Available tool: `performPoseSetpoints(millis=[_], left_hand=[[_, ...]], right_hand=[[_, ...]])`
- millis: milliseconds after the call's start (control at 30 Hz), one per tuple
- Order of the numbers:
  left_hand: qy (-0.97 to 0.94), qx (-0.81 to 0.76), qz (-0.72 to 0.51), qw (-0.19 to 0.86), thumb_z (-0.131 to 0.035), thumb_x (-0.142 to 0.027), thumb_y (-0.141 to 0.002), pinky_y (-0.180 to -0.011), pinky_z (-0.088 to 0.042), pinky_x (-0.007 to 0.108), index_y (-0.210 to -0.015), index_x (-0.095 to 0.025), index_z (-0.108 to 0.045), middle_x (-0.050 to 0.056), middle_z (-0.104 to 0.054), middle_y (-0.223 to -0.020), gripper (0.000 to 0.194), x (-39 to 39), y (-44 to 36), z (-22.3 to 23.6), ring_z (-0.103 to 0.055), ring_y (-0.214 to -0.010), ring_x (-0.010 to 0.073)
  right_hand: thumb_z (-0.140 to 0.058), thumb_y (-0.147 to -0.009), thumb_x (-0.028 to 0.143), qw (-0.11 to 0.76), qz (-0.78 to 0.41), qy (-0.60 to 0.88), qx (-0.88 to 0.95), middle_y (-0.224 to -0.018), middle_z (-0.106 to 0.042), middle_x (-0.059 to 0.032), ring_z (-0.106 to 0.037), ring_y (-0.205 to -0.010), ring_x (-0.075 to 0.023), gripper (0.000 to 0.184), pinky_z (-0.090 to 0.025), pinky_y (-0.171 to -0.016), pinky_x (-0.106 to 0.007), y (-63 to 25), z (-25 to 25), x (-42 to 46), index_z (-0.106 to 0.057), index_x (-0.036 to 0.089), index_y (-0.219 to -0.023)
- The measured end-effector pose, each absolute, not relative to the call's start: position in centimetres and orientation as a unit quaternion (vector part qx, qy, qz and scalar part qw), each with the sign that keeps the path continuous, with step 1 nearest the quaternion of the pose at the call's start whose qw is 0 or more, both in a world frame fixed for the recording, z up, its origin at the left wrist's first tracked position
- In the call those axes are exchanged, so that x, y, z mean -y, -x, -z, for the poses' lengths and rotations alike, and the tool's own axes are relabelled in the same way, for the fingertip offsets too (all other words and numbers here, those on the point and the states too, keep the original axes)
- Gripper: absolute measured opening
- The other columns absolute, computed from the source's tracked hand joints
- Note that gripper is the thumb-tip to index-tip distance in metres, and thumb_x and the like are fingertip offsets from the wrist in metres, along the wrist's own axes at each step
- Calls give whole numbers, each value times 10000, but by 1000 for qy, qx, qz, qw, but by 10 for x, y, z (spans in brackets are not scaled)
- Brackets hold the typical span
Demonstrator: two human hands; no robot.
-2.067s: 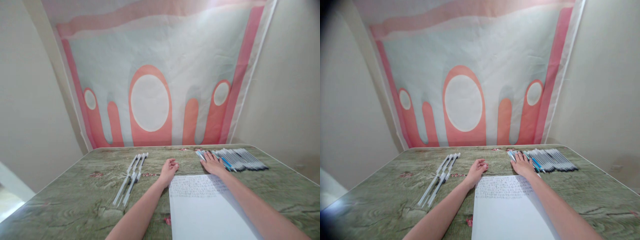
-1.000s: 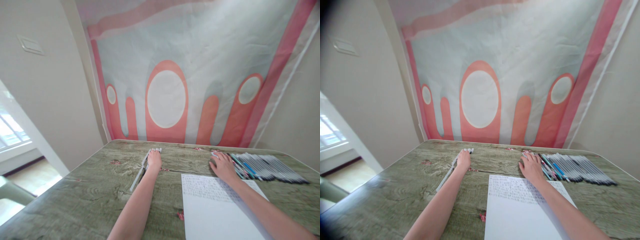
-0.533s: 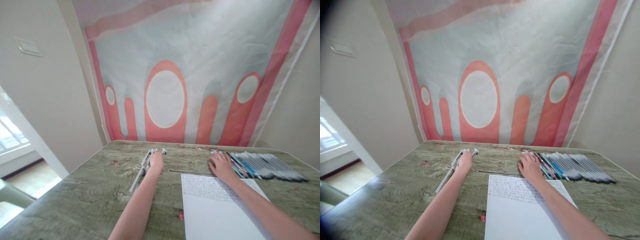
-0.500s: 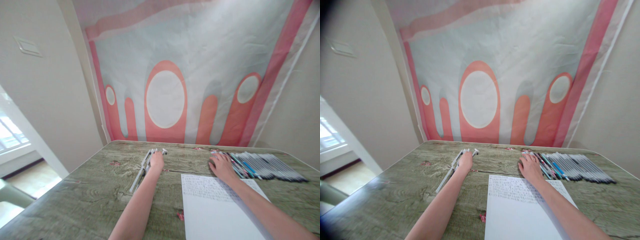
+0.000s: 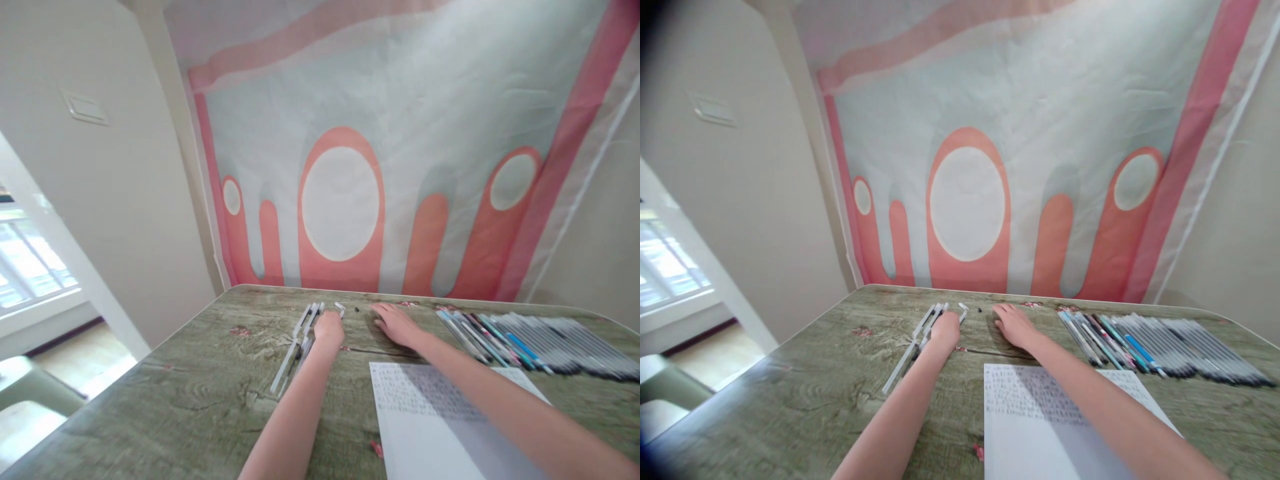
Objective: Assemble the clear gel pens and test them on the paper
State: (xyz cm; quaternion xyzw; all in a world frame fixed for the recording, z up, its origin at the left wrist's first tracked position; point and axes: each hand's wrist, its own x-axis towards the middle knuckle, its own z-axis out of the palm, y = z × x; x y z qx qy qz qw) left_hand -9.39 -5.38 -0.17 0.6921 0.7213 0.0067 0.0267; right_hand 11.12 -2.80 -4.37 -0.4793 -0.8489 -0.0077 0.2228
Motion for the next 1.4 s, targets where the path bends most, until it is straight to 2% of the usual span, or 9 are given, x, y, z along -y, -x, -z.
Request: performPoseSetpoints(millis=[100,200,333,500,600,1000,1233,1333,1400], left_hand=[[-701,-712,-11,32,-478,-92,-757,-766,-473,311,-958,-105,-613,194,-610,-973,242,57,93,1,-594,-914,220],[-706,-707,-18,37,-493,-83,-734,-766,-475,326,-924,-104,-624,182,-625,-948,232,58,93,0,-598,-905,236],[-702,-710,-25,49,-462,-54,-732,-754,-479,341,-922,-100,-617,172,-637,-927,250,57,95,-2,-605,-892,242],[-701,-710,-38,53,-455,-77,-745,-762,-474,342,-1018,-96,-560,180,-618,-973,292,60,97,-5,-595,-917,240],[-702,-709,-43,54,-484,-99,-739,-783,-465,334,-1062,-86,-525,185,-609,-985,325,64,95,-5,-587,-934,240],[-709,-700,-21,86,-623,-110,-593,-733,-481,312,-866,-98,-633,174,-643,-911,273,68,83,-9,-608,-872,259],[-716,-691,-55,86,-572,-120,-607,-725,-466,291,-840,-102,-640,163,-647,-872,243,69,81,-11,-603,-872,248],[-742,-639,-115,166,-562,-157,-607,-701,-459,271,-761,-116,-641,96,-644,-770,178,74,69,-13,-607,-804,220],[-746,-550,-177,331,-565,-176,-598,-663,-461,255,-727,-123,-629,35,-611,-680,154,84,52,-14,-602,-711,179]], right_hand=[[-480,-773,193,216,-38,494,841,-1152,-515,-106,-445,-1053,-202,369,-301,-903,-319,-72,42,-5,-511,163,-1140],[-428,-791,135,222,-45,503,834,-965,-578,-128,-501,-949,-206,243,-339,-847,-317,-45,45,-31,-611,122,-949],[-382,-788,70,242,-52,479,842,-1026,-547,-152,-504,-947,-200,315,-348,-835,-317,-23,48,-50,-567,94,-1042],[-488,-717,52,229,-76,362,900,-1073,-555,-51,-490,-987,-164,355,-320,-879,-292,-14,47,-53,-607,217,-1008],[-498,-717,61,232,-80,327,913,-1037,-571,-46,-485,-989,-164,318,-307,-898,-311,-24,52,-46,-629,216,-961],[-388,-797,142,425,-50,472,770,-1000,-504,-76,-482,-946,-186,259,-380,-872,-347,-91,68,10,-598,175,-945],[-389,-812,229,472,-52,510,717,-1000,-502,-87,-497,-938,-204,238,-409,-848,-379,-142,68,81,-577,193,-952],[-394,-813,260,488,-35,538,686,-1013,-502,-94,-494,-942,-212,246,-426,-814,-381,-170,68,102,-570,197,-972],[-396,-810,277,499,-23,560,661,-1007,-507,-99,-497,-927,-213,253,-439,-782,-373,-189,69,109,-572,188,-968]])
